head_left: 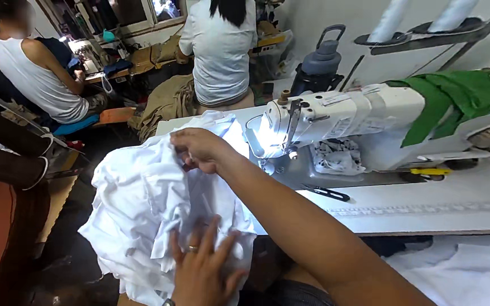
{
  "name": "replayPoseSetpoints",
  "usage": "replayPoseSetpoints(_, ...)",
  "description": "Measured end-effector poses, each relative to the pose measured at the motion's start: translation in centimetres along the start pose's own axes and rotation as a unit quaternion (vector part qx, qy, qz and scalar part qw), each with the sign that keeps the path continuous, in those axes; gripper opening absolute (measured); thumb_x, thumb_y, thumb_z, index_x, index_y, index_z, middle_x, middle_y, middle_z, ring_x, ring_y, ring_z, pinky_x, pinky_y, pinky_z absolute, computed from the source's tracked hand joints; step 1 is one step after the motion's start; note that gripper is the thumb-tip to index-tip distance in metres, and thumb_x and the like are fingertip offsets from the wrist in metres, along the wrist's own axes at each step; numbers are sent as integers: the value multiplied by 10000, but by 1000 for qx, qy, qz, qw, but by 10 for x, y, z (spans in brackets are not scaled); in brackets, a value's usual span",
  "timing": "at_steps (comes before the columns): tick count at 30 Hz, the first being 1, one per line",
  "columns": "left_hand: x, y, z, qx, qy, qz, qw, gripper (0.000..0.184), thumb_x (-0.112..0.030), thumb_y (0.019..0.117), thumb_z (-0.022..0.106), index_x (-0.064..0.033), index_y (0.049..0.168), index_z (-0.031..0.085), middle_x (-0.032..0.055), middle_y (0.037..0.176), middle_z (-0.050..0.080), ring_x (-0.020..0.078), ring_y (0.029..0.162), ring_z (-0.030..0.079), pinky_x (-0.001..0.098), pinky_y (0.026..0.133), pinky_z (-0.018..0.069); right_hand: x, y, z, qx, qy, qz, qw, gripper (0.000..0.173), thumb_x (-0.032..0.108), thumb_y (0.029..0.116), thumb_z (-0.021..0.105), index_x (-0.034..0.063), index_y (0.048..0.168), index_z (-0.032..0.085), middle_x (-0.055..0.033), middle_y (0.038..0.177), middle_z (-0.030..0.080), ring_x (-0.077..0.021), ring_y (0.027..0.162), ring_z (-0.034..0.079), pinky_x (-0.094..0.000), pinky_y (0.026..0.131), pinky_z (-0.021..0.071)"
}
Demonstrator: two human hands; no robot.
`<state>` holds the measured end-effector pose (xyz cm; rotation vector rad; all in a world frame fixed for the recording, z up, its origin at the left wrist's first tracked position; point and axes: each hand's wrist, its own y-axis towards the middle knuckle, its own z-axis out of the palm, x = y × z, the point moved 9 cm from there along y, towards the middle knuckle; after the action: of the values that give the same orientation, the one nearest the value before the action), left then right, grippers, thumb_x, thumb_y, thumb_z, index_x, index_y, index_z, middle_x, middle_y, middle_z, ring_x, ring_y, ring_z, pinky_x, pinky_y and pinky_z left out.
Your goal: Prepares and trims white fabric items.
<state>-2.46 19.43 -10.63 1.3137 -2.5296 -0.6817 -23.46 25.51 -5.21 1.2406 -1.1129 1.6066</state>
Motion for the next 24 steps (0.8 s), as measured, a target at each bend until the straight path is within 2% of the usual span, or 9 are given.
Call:
replayPoseSetpoints(2,31,2,-3,-14,46,-68,997,779,-792,875,405,-271,1410,628,108,1136,732,373,1088,673,793,1072,200,6,2,11,80,-99,-11,992,478,272,1072,543,111,1504,416,-78,1013,586,-98,600,499,-273,527,482)
replayPoseSetpoints(4,49,1,-2,7,53,-88,995,866,-750,808,483,-165,1436,601,147,1070,738,395,1015,699,823,1040,217,12,-6,14,112,-193,-15,975,529,254,1073,551,120,1552,371,-116,1068,603,-118,595,529,-301,517,512)
replayPoseSetpoints(9,34,13,1,-36,58,-50,996,612,-506,813,575,-300,1382,660,113,839,701,338,712,667,780,933,309,13,-13,4,117,-220,-6,969,508,226,1087,514,162,1571,371,-107,1041,597,-115,600,515,-282,524,482)
replayPoseSetpoints(11,42,24,-5,-48,24,-60,997,433,-350,815,596,-260,1202,767,111,874,740,371,766,695,749,855,394,13,-13,5,116,-218,-12,969,503,222,1088,511,153,1567,378,-113,1044,601,-117,606,532,-275,522,490)
replayPoseSetpoints(13,65,34,-23,-51,-69,-123,989,336,-217,844,576,-79,1075,777,148,894,747,371,835,709,645,783,488,19,-17,2,107,-223,-22,969,475,210,1078,532,128,1533,424,-116,1068,615,-125,643,548,-288,544,496)
replayPoseSetpoints(15,101,34,-42,-74,-207,-239,946,267,-112,929,541,27,1088,705,114,851,699,200,788,678,437,724,550,31,-23,-6,85,-232,-47,968,387,186,1065,557,88,1438,522,-106,1069,638,-121,669,569,-290,556,504)
replayPoseSetpoints(17,133,27,-58,-150,-373,-342,849,175,-113,1052,459,-71,1051,629,-74,791,639,-22,705,625,208,651,557,44,-31,-19,54,-230,-81,968,308,165,1052,579,63,1342,593,-87,1067,643,-104,654,558,-273,538,493)
replayPoseSetpoints(19,150,28,-72,-212,-497,-345,767,230,-86,1070,414,-158,1050,631,-126,822,700,-32,732,674,194,663,597,53,-43,-34,19,-225,-120,967,272,157,1039,600,51,1289,624,-63,1032,653,-70,604,537,-238,499,475)
replayPoseSetpoints(24,178,46,-93,-162,-614,-249,731,368,-60,1014,468,-214,1313,616,-91,1081,708,18,933,687,221,808,599,34,-91,-66,-63,-268,-112,955,254,192,1044,595,50,1243,664,-83,1108,700,-115,687,633,-289,545,529)
